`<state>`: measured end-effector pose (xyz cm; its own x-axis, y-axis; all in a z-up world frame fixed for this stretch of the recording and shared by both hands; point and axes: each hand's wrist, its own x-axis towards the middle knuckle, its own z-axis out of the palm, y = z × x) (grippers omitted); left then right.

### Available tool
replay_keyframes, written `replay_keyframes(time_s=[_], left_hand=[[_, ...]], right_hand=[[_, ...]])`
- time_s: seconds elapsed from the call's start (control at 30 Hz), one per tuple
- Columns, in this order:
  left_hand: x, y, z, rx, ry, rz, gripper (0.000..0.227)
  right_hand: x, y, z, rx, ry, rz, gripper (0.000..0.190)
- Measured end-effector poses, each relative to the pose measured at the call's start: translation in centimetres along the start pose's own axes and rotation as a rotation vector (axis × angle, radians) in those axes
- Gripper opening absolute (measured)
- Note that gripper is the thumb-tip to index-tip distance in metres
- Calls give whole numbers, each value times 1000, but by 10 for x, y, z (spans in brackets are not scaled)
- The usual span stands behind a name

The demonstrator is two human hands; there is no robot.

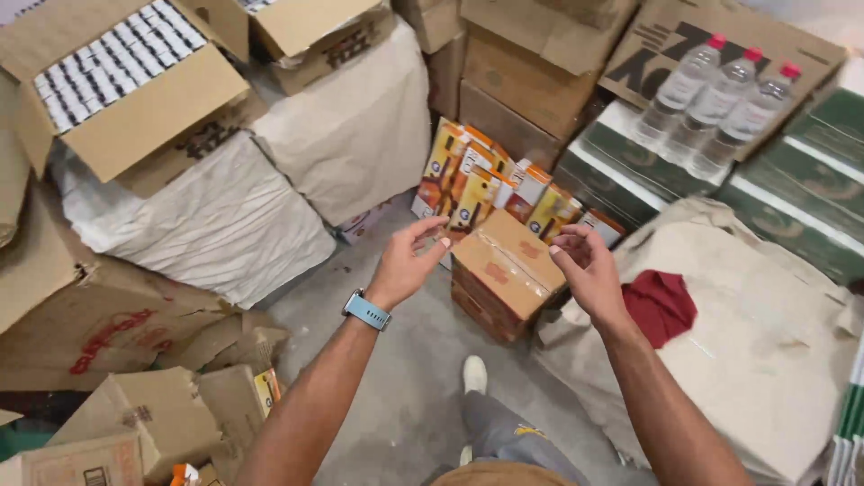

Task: The person repeatedly picks up small black and white boxes from a large cardboard carton and places them in neat rows on a white surface. The person handles the boxes by hand, arranging them systematically.

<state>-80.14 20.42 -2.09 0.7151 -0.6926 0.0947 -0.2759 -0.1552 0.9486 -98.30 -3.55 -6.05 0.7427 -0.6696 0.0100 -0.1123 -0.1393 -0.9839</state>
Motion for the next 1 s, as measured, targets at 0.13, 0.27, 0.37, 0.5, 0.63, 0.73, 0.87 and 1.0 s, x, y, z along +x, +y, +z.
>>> replay_keyframes(time_s=[0.13, 0.27, 0.37, 0.5, 0.63, 0.73, 0.87, 1.0], left_hand=[[41, -28, -66, 19, 113, 7, 40], [99, -58, -127, 55, 193, 5, 38], [144, -75, -166, 78, 246, -25, 37], [203, -94, -214, 110, 287, -55, 37], [251, -92, -265, 117, 314, -25, 35], [289, -92, -307, 164, 347, -24, 34], [348, -112, -365, 265, 386, 45, 31], [403, -120, -428, 393, 379, 53, 29]], right_hand=[[73, -7, 69, 23, -88, -25, 46], [160, -13, 136, 55, -187, -65, 43], [217, -34, 186, 56, -244, -82, 43], [293, -69, 248, 49, -327, -116, 44], [364, -91, 307, 14, -372, -154, 42], [408, -112, 350, -10, -387, -182, 43], [455, -136, 410, -75, -374, -256, 43], [491, -167, 467, -228, -363, -409, 43]])
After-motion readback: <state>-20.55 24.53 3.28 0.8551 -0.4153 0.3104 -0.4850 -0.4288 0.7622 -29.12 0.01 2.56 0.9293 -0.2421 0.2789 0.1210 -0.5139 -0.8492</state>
